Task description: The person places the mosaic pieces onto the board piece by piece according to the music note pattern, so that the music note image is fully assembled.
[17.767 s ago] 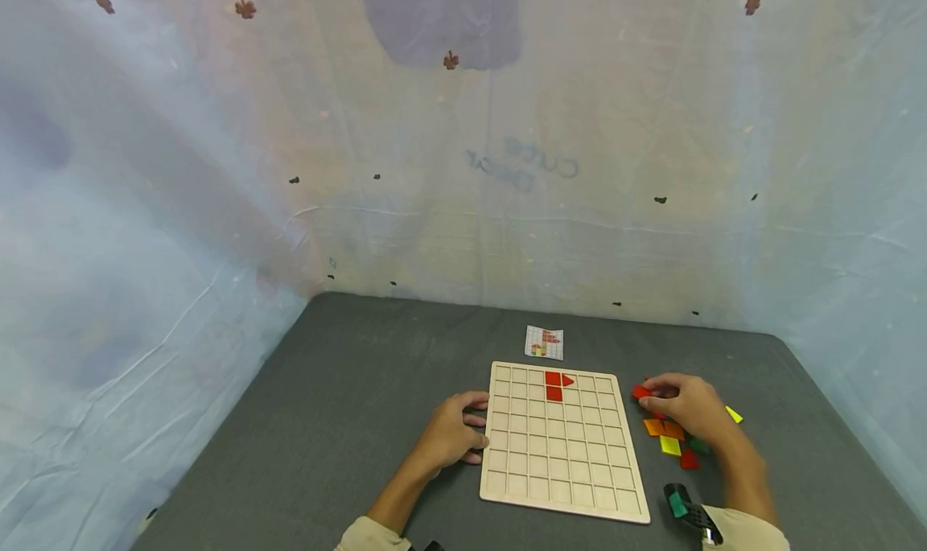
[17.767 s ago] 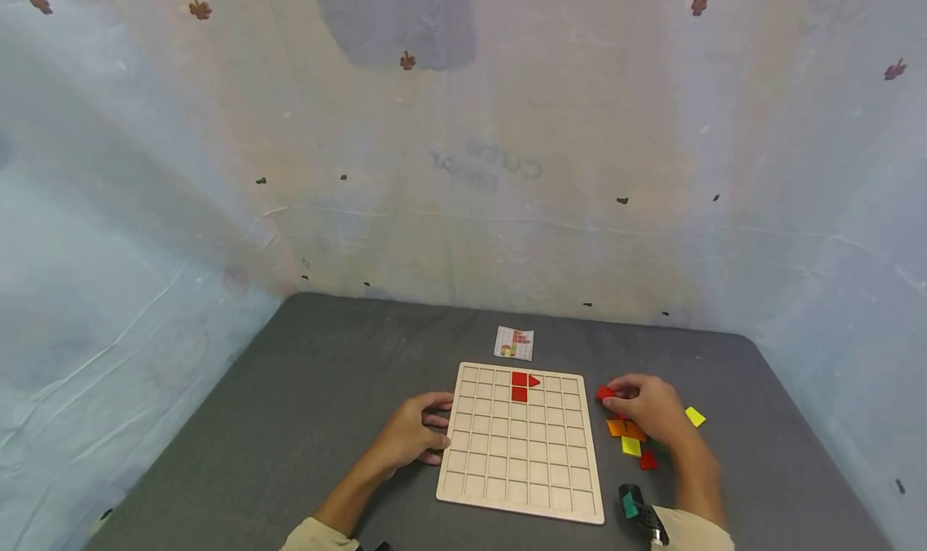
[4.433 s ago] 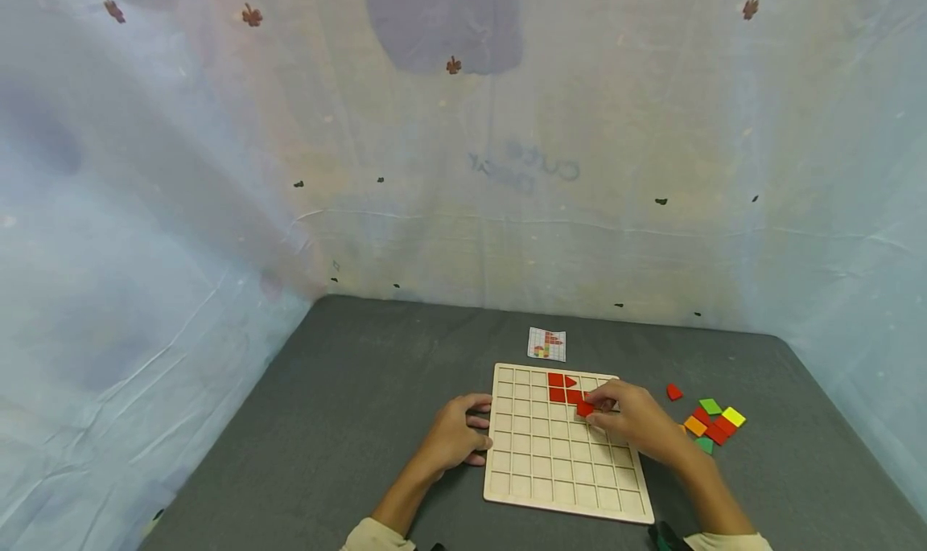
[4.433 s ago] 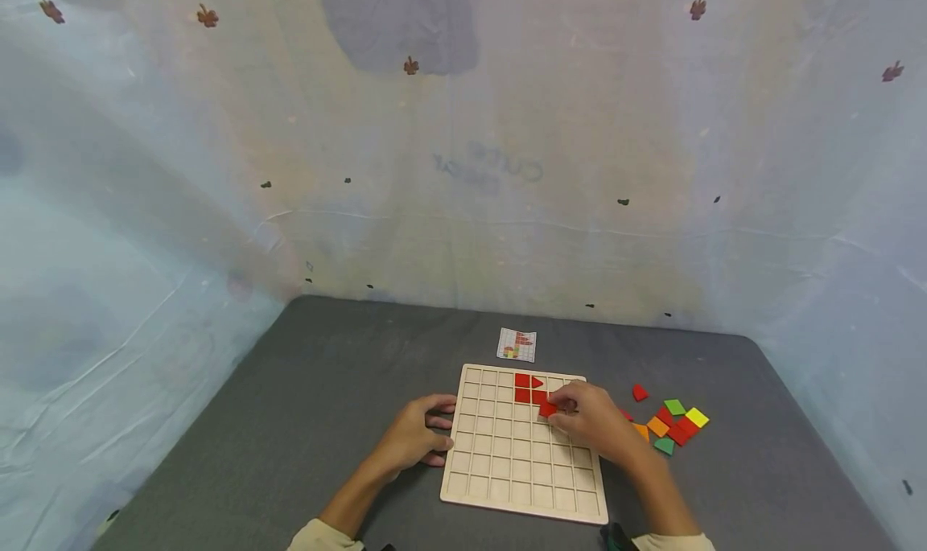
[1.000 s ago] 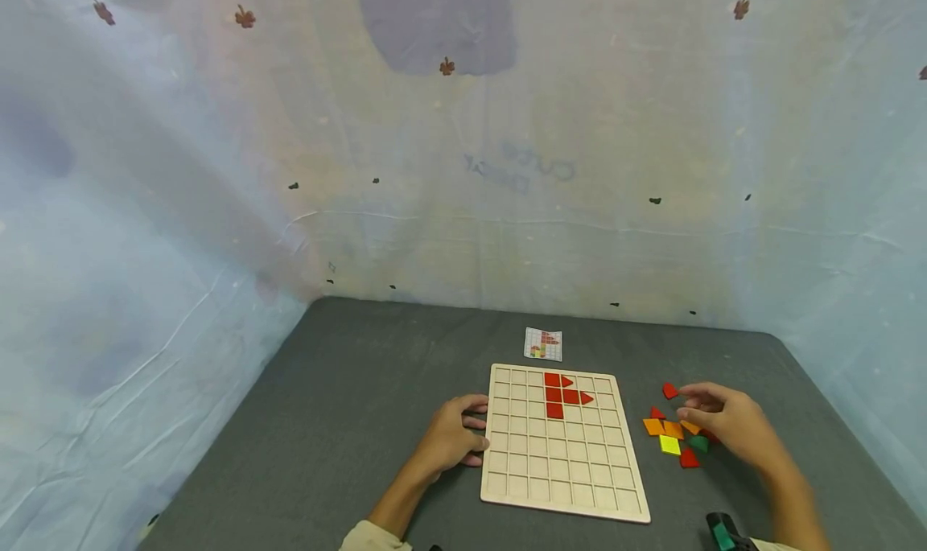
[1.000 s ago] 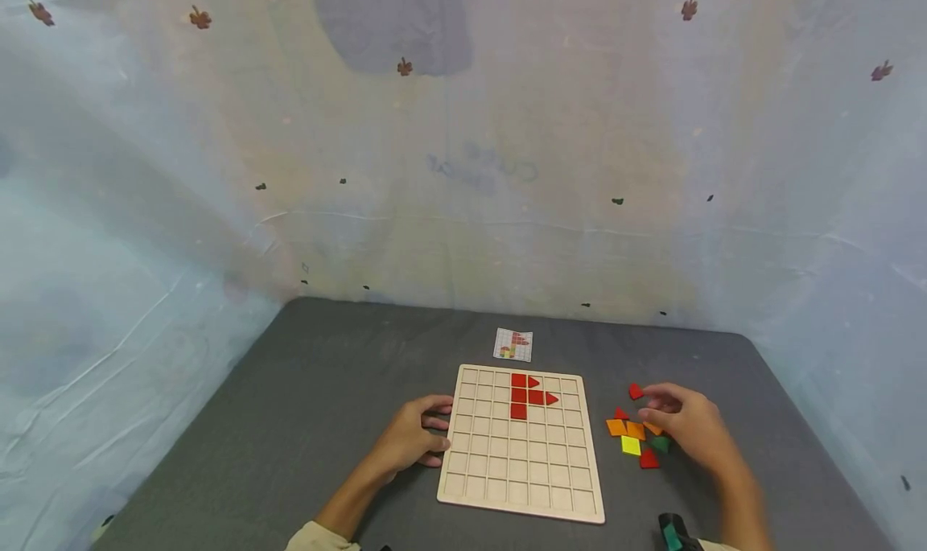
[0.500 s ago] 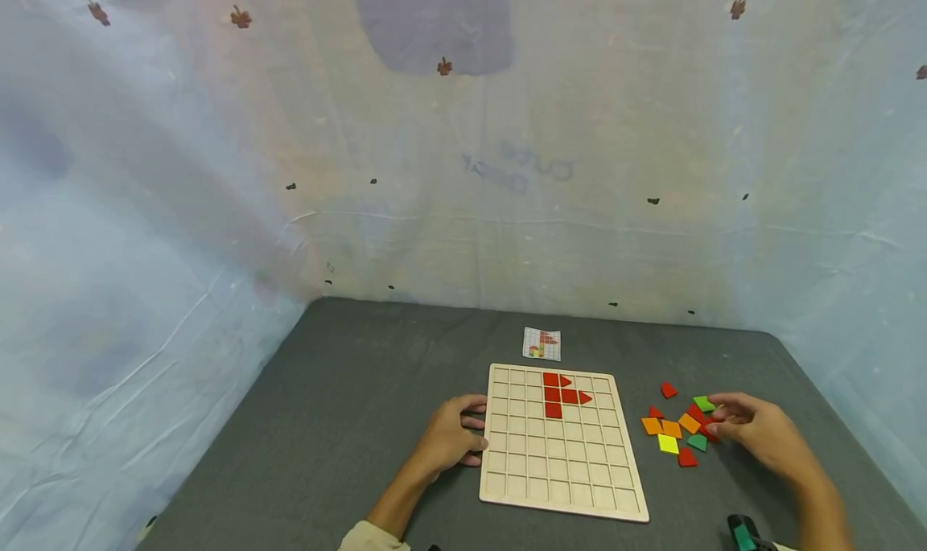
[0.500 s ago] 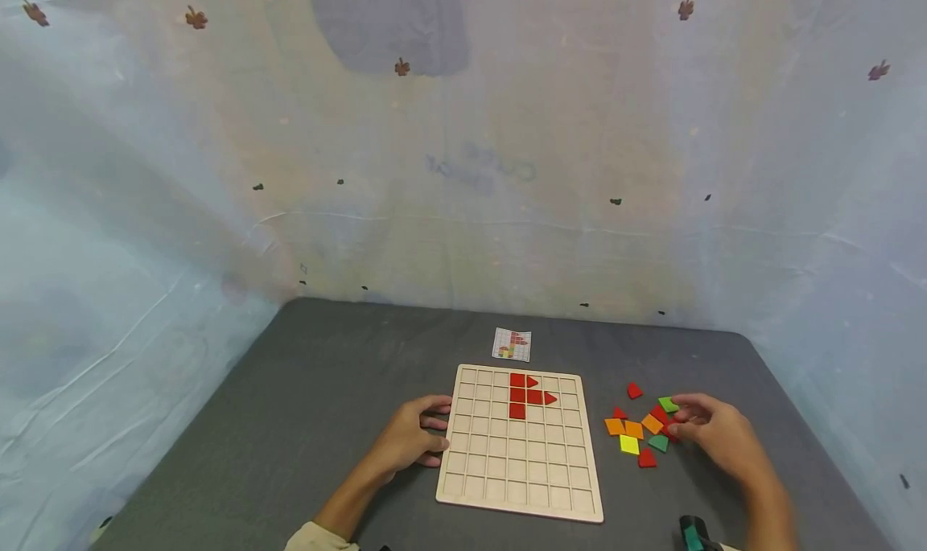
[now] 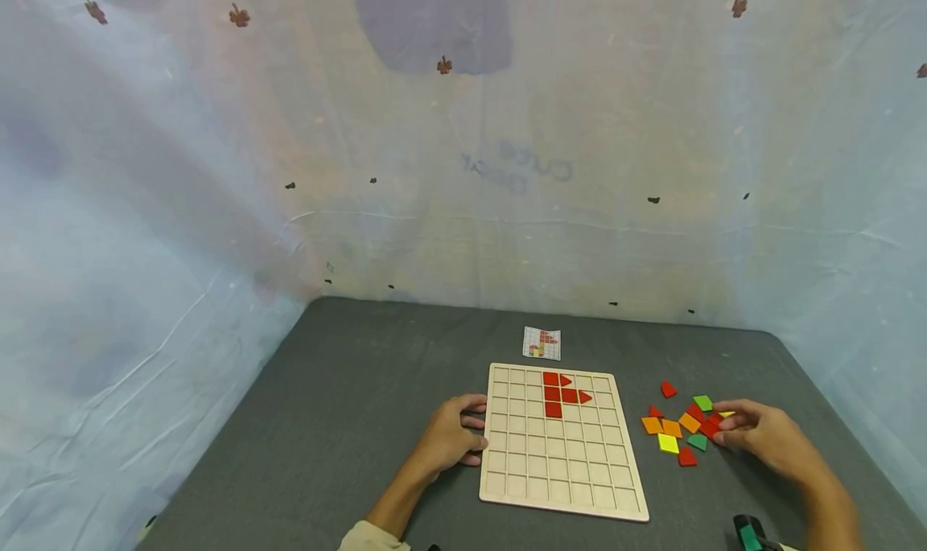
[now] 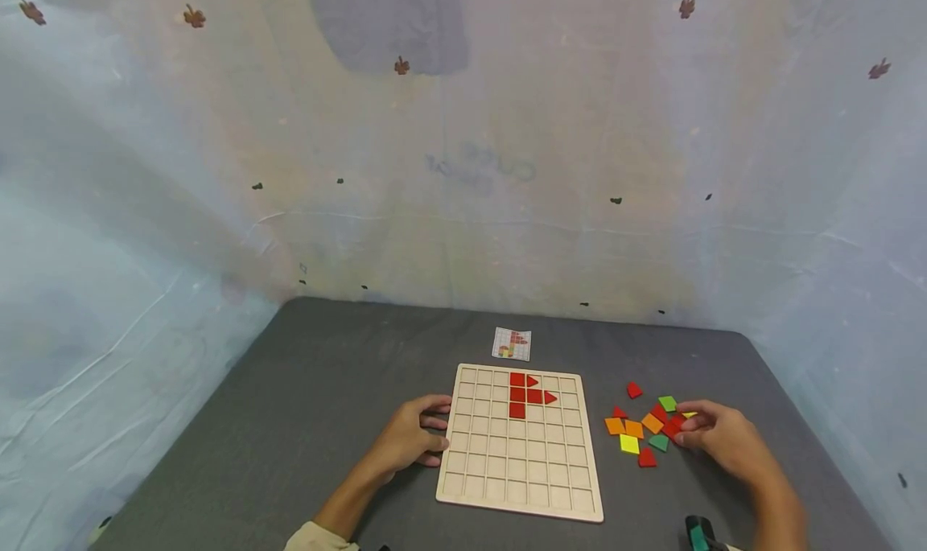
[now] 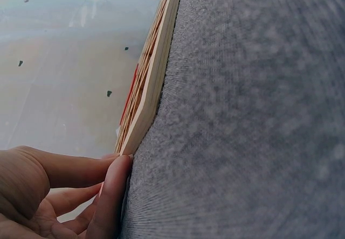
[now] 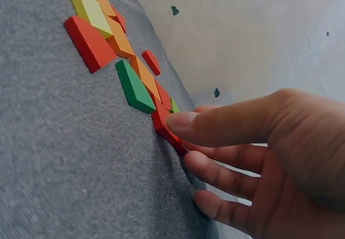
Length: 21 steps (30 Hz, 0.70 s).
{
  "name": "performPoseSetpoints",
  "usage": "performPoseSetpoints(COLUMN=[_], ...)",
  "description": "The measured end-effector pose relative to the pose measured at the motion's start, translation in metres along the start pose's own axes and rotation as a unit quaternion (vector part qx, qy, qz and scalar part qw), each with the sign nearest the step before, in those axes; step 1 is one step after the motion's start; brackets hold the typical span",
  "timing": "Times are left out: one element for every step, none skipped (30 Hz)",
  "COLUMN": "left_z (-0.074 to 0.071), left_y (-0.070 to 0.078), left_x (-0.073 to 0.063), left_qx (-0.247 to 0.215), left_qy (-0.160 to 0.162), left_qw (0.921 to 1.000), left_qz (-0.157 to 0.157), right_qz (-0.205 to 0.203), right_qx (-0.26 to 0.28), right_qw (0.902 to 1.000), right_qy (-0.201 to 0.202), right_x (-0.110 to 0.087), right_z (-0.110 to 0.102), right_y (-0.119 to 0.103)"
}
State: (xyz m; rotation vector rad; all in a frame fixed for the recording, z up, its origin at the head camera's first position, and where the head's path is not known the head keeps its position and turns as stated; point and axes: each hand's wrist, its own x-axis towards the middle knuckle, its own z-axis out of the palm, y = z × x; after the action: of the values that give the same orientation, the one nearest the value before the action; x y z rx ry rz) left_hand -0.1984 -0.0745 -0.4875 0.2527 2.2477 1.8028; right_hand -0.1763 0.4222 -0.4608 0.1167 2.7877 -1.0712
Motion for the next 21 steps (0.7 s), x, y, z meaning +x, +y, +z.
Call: performPoseSetpoints(left_z=[0.0001,0.0001,0.0001,0.0003,0.0003,0.0004,0.0005,0.0005,0.0005,0.0005,0.0004,0.0004,0.0004,0.0004,0.0003,0.0005,0.0005,0.0005,0.0004,0.0005,0.0006], left_y=[-0.0003,-0.0006,-0.0009,-0.0011,-0.0014,-0.0016,-0.0017,-0.0017,-0.0017,-0.0014,-0.0012,-0.0009,-0.0009,-0.0008,-0.0008,-0.0009,-0.0011,-0.0013,-0.0014,-0.0015,-0.0016], left_x=[0.0002,0.0004,0.0005,0.0006,0.0007,0.0008,0.0008,0.0009,0.0008,0.0007,0.0007,0.0006,0.0006,0.0007,0.0007,0.0008,0.0009,0.001,0.0012,0.0012,0.0012], left_qx=[0.0,-0.001,-0.001,0.0,0.0,0.001,0.001,0.001,0.001,0.001,0.001,0.001,0.001,0.002,0.002,0.003,0.003,0.003,0.003,0.003,0.003], left_qy=[0.0,0.0,0.0,0.0,0.0,0.001,0.001,0.002,0.002,0.002,0.003,0.003,0.003,0.003,0.003,0.003,0.003,0.003,0.003,0.003,0.004], left_qw=[1.0,1.0,1.0,1.0,1.0,1.0,1.0,1.0,1.0,1.0,1.0,1.0,1.0,1.0,1.0,1.0,1.0,1.0,1.0,1.0,1.0], left_qz=[0.0,0.0,0.0,-0.001,-0.001,-0.001,-0.001,-0.001,-0.001,-0.002,-0.002,-0.002,-0.003,-0.003,-0.003,-0.004,-0.004,-0.005,-0.005,-0.005,-0.006], right_qz=[0.0,0.0,0.0,-0.001,-0.001,-0.002,-0.002,-0.002,-0.002,-0.001,0.0,0.001,0.002,0.003,0.003,0.004,0.004,0.003,0.002,0.001,0.0], right_qx=[-0.001,-0.004,-0.006,-0.01,-0.014,-0.019,-0.023,-0.026,-0.029,-0.033,-0.035,-0.038,-0.041,-0.043,-0.047,-0.049,-0.05,-0.051,-0.05,-0.049,-0.048], right_qw=[1.0,1.0,1.0,0.9999,0.9999,0.9997,0.9996,0.9995,0.9994,0.9993,0.9992,0.9991,0.999,0.9989,0.9987,0.9986,0.9986,0.9985,0.9985,0.9986,0.9986], right_qy=[0.001,0.003,0.005,0.008,0.01,0.013,0.015,0.016,0.017,0.018,0.019,0.02,0.02,0.02,0.021,0.02,0.02,0.02,0.02,0.02,0.021], right_x=[0.0003,0.0007,0.001,0.0013,0.0017,0.002,0.0023,0.0025,0.0028,0.003,0.0031,0.0032,0.0032,0.0033,0.0034,0.0034,0.0033,0.0032,0.0031,0.003,0.0028], right_z=[0.0,0.0001,0.0001,0.0,0.0,0.0,-0.0002,-0.0004,-0.0006,-0.0009,-0.0011,-0.0013,-0.0016,-0.0017,-0.0018,-0.0019,-0.0017,-0.0016,-0.0014,-0.0012,-0.001], right_y=[0.0004,0.0008,0.0013,0.0018,0.0024,0.0031,0.0037,0.0042,0.0046,0.0048,0.0049,0.0049,0.0047,0.0045,0.0043,0.0042,0.0039,0.0036,0.0034,0.0031,0.003])
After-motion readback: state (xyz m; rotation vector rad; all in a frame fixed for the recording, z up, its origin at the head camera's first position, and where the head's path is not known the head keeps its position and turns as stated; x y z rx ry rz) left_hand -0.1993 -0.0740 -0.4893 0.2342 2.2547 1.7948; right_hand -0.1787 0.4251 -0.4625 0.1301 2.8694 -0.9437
